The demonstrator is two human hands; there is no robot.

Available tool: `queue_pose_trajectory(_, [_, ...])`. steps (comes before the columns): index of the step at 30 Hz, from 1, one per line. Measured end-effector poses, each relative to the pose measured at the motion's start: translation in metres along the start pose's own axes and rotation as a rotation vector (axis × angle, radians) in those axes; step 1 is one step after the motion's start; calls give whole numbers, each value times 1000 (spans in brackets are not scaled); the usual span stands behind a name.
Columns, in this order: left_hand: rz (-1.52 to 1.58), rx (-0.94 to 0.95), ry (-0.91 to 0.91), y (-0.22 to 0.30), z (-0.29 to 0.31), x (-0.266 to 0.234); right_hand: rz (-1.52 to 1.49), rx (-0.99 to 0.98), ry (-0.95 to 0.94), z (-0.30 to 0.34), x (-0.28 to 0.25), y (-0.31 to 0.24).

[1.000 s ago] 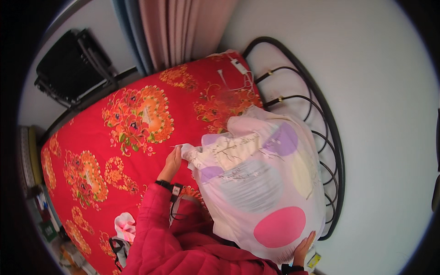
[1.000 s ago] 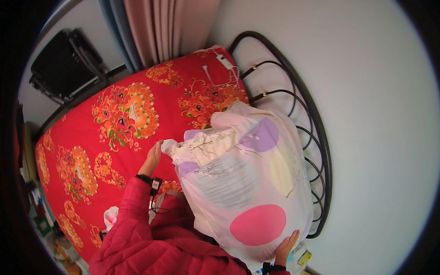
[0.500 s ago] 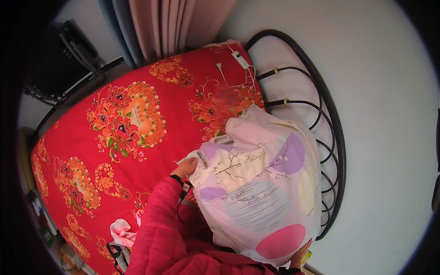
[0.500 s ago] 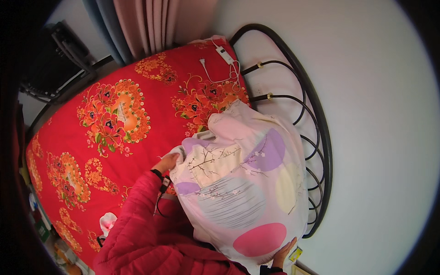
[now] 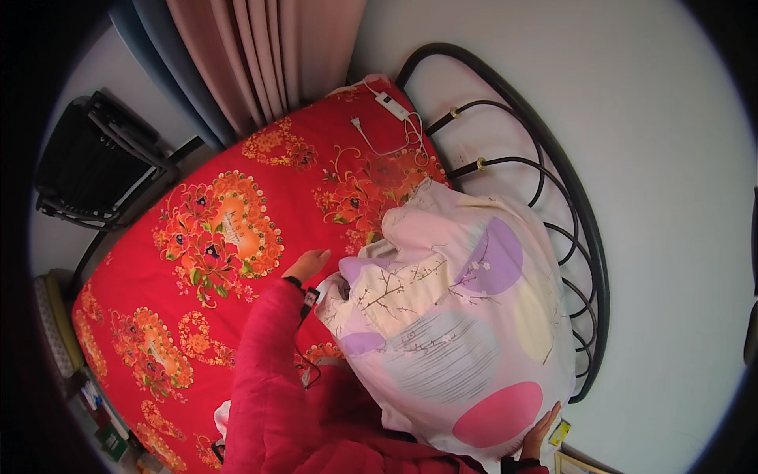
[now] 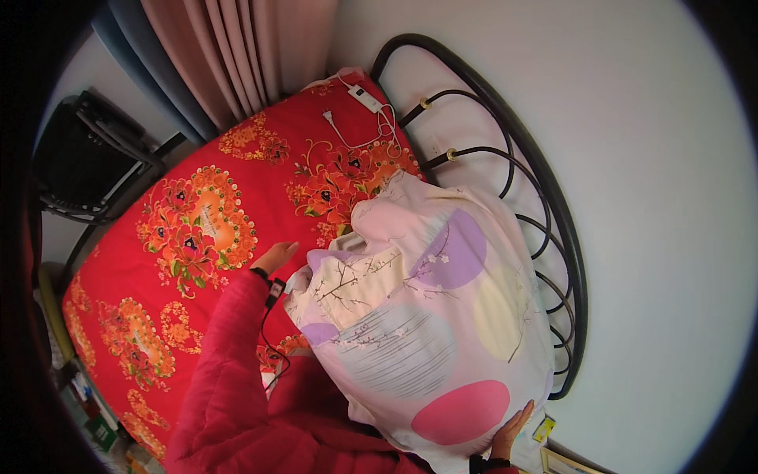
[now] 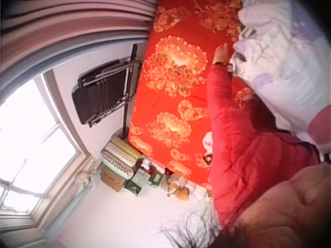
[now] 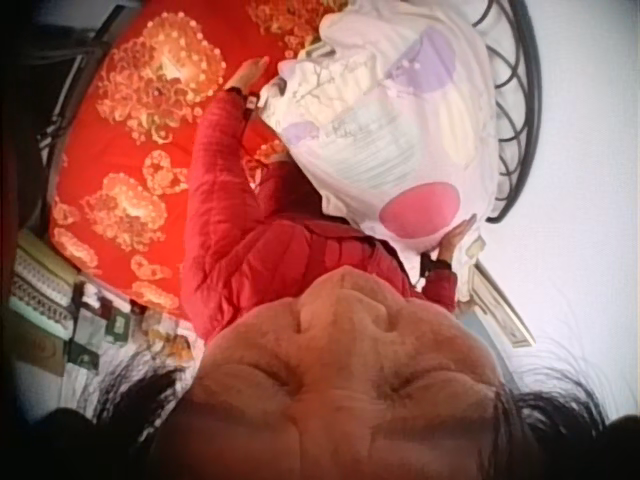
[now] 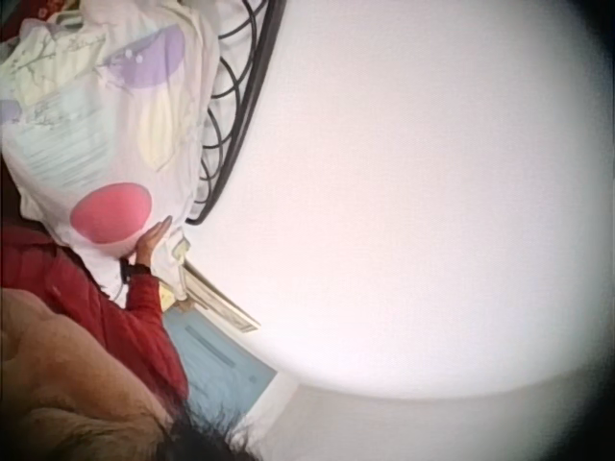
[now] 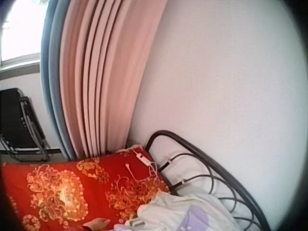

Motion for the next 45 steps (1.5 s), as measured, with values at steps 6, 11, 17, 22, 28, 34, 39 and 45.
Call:
queue_pose_trajectory(6, [33, 441, -291, -6, -57, 79, -47, -6, -14, 2, -1, 3])
queue_pose_trajectory(11, [150, 77, -260, -28, -49, 62, -56, -16, 11, 1, -1, -5])
queue_pose_trajectory(17, [371, 26, 199, -20, 21, -16, 23, -44, 58, -1, -4, -23])
queue_pose_trajectory(22, [162, 437, -5, 75, 104, 10, 63, -109, 146, -2, -10, -32])
queue_pose_trajectory(28, [-627, 1060, 28, 207, 203, 119, 68, -150, 211, -6, -3, -25])
queue_pose_trajectory(34, [-976, 1349, -395, 226, 295, 282, -54, -219, 174, 38, 12, 60])
queue_pose_trajectory(39, [-1193, 1476, -416, 215, 332, 371, -518, 329, -88, 149, 91, 170])
queue_pose_trajectory(45, [-1495, 1433, -370, 193, 355, 455, -1220, 924, -22, 261, 176, 196])
Point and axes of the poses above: each hand's wrist, its own z-axis away from the middle knuckle, its own x-axis out of the palm, y = z × x, the point moved 5 cm from there along -z, towards the middle knuckle, and after that the axes turned 11 degrees about z, right-handed, at the moved point
